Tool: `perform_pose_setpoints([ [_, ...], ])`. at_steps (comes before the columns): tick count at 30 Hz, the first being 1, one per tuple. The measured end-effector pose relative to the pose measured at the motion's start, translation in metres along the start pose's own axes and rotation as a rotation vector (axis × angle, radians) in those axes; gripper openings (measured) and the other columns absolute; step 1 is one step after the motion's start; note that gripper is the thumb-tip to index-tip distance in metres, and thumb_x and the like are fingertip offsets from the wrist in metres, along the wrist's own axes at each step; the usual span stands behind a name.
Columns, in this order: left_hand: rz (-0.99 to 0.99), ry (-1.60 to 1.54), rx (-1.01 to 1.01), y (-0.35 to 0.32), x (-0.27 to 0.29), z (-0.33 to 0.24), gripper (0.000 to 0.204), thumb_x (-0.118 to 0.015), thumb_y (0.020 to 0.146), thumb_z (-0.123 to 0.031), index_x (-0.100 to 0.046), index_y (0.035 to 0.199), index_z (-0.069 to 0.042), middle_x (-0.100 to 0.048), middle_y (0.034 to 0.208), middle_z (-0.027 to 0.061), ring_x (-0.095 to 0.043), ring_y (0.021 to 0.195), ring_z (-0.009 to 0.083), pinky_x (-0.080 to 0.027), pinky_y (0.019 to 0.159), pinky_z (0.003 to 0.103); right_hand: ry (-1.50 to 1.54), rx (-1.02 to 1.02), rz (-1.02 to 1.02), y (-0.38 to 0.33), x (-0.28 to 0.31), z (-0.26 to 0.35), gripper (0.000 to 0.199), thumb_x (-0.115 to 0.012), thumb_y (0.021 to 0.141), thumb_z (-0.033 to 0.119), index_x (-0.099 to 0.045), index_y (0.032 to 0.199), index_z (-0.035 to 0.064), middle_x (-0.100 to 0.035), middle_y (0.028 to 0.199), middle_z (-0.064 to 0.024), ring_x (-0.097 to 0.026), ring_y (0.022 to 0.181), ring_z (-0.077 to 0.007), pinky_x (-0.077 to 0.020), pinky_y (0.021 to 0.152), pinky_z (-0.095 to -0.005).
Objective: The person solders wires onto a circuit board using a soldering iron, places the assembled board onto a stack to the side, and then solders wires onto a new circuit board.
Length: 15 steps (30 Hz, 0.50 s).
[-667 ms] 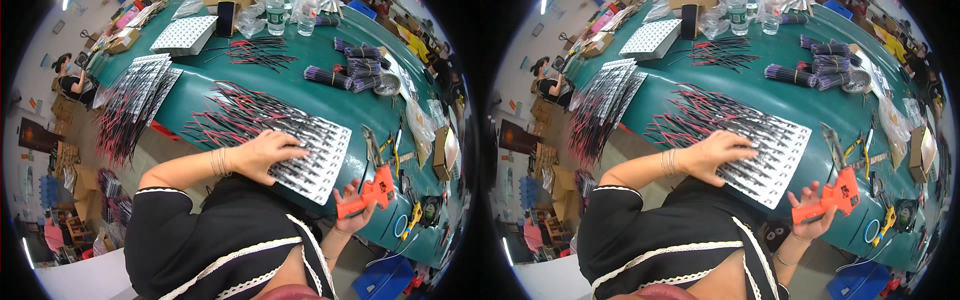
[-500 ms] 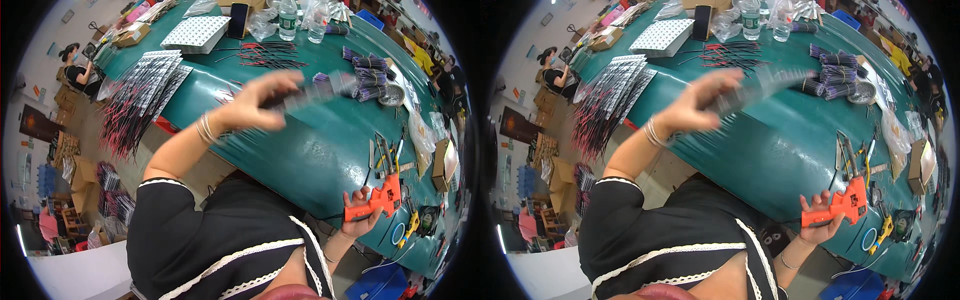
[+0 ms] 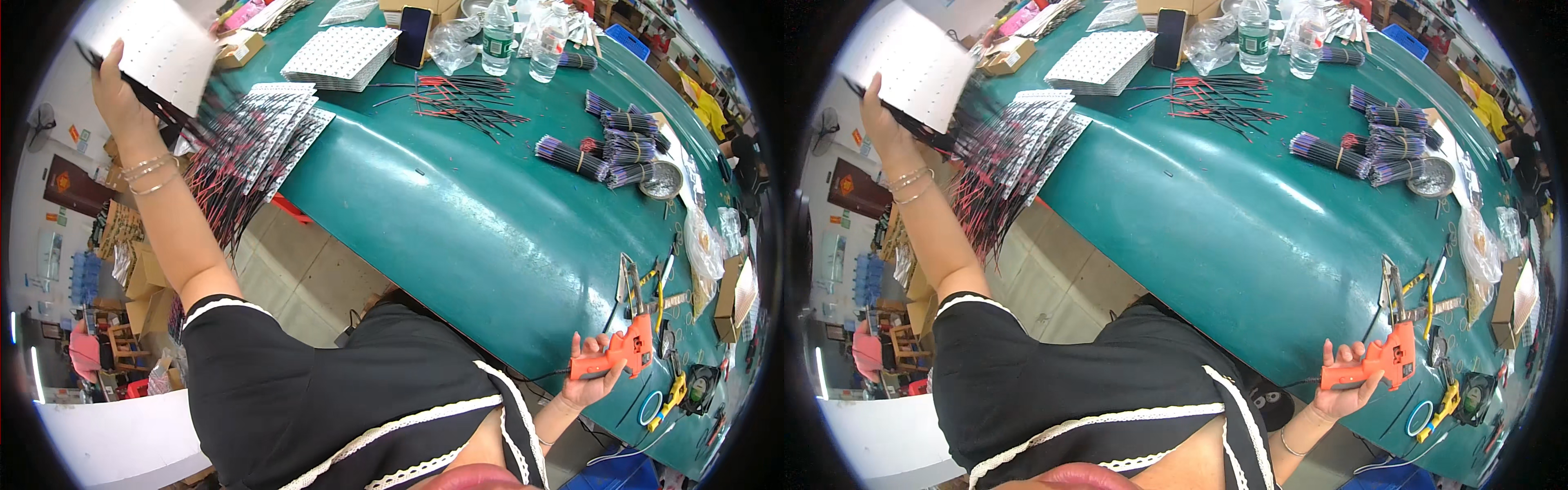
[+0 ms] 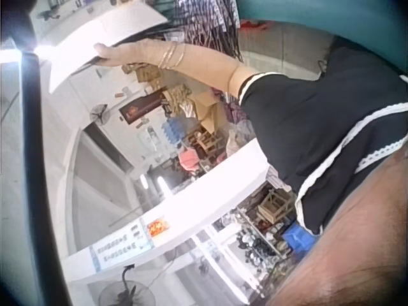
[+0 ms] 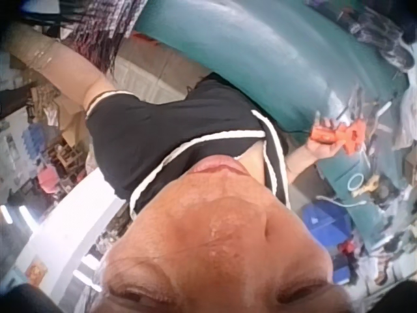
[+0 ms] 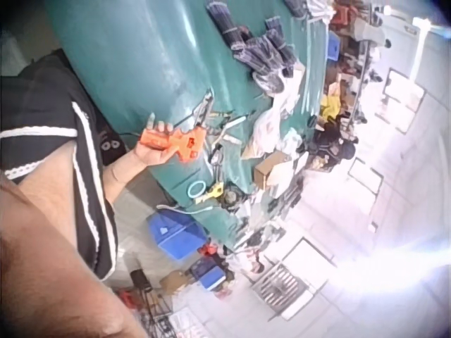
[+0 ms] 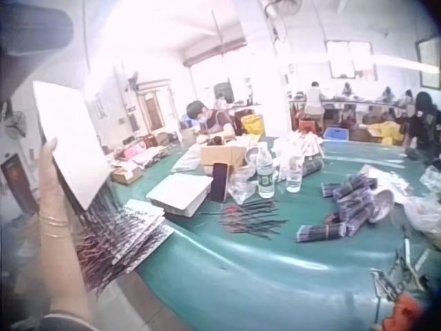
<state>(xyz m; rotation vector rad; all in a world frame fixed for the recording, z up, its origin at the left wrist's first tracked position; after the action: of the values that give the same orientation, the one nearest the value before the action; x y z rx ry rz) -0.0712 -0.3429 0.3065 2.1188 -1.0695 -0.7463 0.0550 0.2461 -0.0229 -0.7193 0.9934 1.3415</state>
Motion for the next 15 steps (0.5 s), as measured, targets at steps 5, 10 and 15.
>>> perform_pose_setpoints([
  [5,0.154,1.077,-0.453,0.029,0.015,0.057,0.047,-0.069,0.067,-0.029,-0.06,0.106,-0.006,-0.06,0.088,0.013,-0.055,0.078,0.0168,-0.043,0.075,0.027,-0.025,0.006,-0.085,0.008,0.001,-0.005,0.044,-0.045,0.089,0.031,-0.034,0.124,0.0074,-0.046,0.096,-0.0091,-0.049,0.083,-0.0208,-0.0376,0.09,-0.0536],
  [10,0.236,0.9,-0.093,-0.014,0.042,0.18,0.053,-0.071,0.063,-0.025,-0.058,0.111,-0.007,-0.063,0.088,0.0153,-0.059,0.079,0.0167,-0.045,0.076,0.027,-0.028,-0.03,-0.104,0.012,0.0,-0.008,0.043,-0.045,0.089,0.03,-0.034,0.124,0.0071,-0.047,0.096,-0.0092,-0.049,0.084,-0.0213,-0.0364,0.091,-0.0533],
  [15,0.119,0.534,0.098,0.03,0.068,0.179,0.035,-0.065,0.074,-0.015,-0.058,0.103,0.003,-0.061,0.094,0.0062,-0.056,0.085,0.0122,-0.043,0.076,0.023,-0.069,-0.028,-0.132,0.011,0.003,0.002,0.045,-0.045,0.088,0.029,-0.033,0.125,0.0071,-0.047,0.096,-0.0091,-0.05,0.085,-0.0213,-0.0346,0.094,-0.0523],
])
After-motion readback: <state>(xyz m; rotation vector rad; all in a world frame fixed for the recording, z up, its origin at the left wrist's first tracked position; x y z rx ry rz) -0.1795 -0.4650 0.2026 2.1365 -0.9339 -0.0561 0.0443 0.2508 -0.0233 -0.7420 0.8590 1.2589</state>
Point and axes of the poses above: each hand's wrist, its own y-axis towards the middle knuckle, its own x-axis out of the back of the hand, z = x × y, the point moved 6 cm from there along y, towards the middle knuckle
